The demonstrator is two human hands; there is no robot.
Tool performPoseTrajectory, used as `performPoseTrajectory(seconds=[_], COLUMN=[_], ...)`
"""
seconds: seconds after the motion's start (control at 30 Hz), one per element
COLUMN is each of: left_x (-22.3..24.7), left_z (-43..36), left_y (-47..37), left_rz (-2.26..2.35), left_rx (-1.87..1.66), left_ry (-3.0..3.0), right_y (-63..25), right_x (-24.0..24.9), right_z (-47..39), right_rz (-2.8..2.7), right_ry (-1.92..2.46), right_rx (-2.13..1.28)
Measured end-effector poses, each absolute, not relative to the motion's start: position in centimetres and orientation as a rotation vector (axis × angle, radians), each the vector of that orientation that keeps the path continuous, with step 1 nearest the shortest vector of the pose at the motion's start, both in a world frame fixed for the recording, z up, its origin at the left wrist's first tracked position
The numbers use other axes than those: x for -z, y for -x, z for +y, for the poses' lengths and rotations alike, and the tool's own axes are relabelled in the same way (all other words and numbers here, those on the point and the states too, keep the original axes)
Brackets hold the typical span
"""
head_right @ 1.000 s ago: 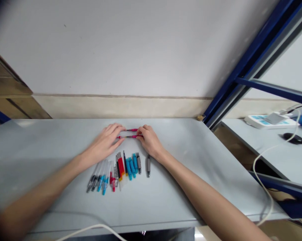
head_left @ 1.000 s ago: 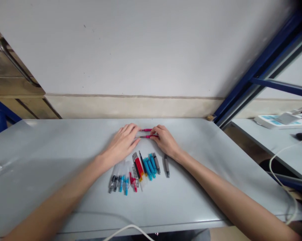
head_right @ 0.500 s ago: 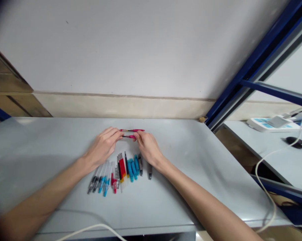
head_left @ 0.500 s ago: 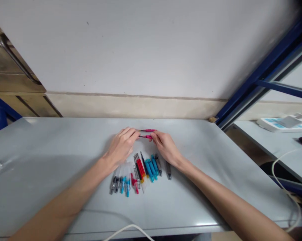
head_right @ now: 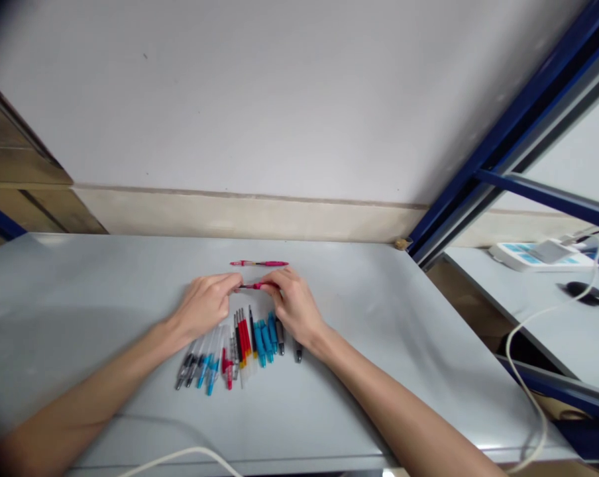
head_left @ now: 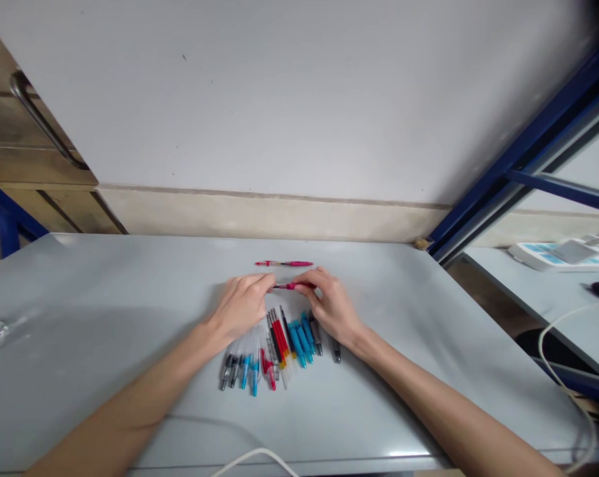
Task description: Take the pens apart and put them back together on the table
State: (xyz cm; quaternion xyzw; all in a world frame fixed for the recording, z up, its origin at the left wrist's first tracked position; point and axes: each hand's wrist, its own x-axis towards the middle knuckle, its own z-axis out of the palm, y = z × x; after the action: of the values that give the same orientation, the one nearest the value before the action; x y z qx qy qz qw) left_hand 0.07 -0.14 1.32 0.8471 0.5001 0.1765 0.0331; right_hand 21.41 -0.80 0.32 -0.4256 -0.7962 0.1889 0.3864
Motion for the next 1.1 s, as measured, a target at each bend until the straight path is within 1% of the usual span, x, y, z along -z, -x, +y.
performPoseTrajectory(seconds=[0.1,0.23,0.4,0.57,0.8,1.1], left_x=[-1.3,-1.3,-1.2,-1.5,-1.7,-1.9], left_z=[-0.2,-0.4,-0.9,-1.3,-1.6,-1.9], left_y=[-0.3,-0.4,-0.4,-0.7,-1.0,-0.6], left_rz=[1.543,1.508,1.525,1.58,1.602,1.492], left_rx=[-0.543,-0.518,-0.524,-0.476,-0.528,-0.465], left_ry=[-2.589,-2.599,-2.544,-2.524,-2.575,-2.686], right_y=[-21.4,-21.3,-21.0,-20.9,-20.5,-20.3], right_x=[-0.3,-0.5,-0.8,-0.7,-0.5,0.0], right_z=[-0.5,-0.5,-1.0,-1.2,-1.8,-2.2], right_rz=[-2.014,-2.056,-2.098,-2.145,-2.097,-2.133], right_ry=[1.034,1.09,1.012,1.088,0.997,1.021], right_rx=[-0.437,-0.485,-0.436,-0.454,-0.205,-0.041])
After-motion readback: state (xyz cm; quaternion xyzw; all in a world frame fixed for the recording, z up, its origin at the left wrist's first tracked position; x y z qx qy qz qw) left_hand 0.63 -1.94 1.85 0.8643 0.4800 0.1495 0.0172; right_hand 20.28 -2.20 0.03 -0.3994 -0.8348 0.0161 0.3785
